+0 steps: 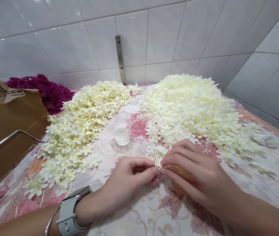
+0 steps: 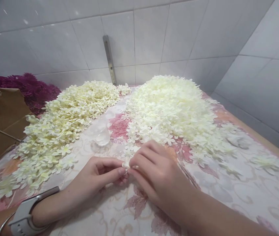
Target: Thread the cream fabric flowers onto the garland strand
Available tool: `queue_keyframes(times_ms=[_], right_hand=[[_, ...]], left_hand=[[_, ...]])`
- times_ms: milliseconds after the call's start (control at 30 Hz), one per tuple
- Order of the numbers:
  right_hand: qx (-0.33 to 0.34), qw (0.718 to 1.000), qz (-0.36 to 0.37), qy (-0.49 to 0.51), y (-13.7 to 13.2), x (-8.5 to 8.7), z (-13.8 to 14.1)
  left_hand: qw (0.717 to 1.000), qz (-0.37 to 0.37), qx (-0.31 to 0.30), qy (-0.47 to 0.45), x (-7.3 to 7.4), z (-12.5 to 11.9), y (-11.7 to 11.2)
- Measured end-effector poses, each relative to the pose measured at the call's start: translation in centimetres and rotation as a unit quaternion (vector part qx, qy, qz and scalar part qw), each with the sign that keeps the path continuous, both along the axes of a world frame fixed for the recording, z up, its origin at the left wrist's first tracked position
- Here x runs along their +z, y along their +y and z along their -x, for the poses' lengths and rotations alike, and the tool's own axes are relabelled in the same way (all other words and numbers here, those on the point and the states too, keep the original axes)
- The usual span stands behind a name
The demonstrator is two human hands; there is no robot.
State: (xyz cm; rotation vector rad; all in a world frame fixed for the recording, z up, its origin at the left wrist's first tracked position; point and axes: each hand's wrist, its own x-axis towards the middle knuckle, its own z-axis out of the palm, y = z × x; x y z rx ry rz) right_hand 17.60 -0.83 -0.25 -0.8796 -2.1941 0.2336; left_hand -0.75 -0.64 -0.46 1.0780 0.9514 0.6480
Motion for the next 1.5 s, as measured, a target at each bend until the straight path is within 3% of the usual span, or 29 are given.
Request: queue_keyframes(times_ms=[133,200,333,500,700,833,900,1000,1167,1233,1333,1400,1500], right_hand=[[0.013,0.998,0.058,0.018,-0.3,-0.2,0.13],[-0.017,0.998,0.062,0.015,-0.18,-0.11,-0.08],[-0.112,0.992,-0.049,0.025,0.1,-0.09,-0.29],[-0.006,0.999,0.032,0.002,-0.27,-0.4,0.21],[-0.003,0.997,0.073,0.016,-0.12,-0.16,-0.11],[-0.084,0.995,-0.041,0.021,0.3,-0.07,-0.35],[-0.061,0.995,-0.072,0.01,0.29,-0.18,-0.21],[0.01,1.0,-0.023,0.006,-0.01,-0.4,0.12],[0.013,0.998,0.051,0.029,-0.3,-0.23,-0.08],[-0.028,0.999,0.039,0.024,-0.21,-0.06,-0.33],[-0.104,0.992,-0.065,0.015,-0.09,0.02,-0.42],[-0.087,0.992,-0.092,-0.009,-0.16,-0.09,-0.21],[-0.014,0.999,-0.034,-0.027,-0.41,-0.37,0.21]], left_hand=[[1.0,0.013,-0.004,-0.004,0.06,0.0,0.07],[1.0,0.015,-0.002,0.0,0.0,0.04,0.07],[1.0,0.02,0.012,-0.002,-0.05,0.05,0.02],[1.0,0.02,-0.001,-0.003,0.21,-0.14,0.0],[1.0,0.03,0.002,-0.006,0.14,-0.15,-0.06],[0.999,0.04,0.024,-0.028,0.2,-0.16,-0.02],[0.999,0.038,0.022,-0.024,0.34,-0.2,0.06],[0.999,0.03,0.008,-0.01,0.57,-0.23,0.16],[0.999,0.032,0.007,-0.003,0.52,-0.21,0.09],[0.999,0.036,0.016,-0.012,0.34,-0.22,0.04],[0.998,0.047,0.028,-0.026,0.17,-0.24,-0.01],[0.998,0.048,0.028,-0.027,0.2,-0.23,-0.02],[0.999,0.038,0.015,-0.018,0.34,-0.21,0.0]])
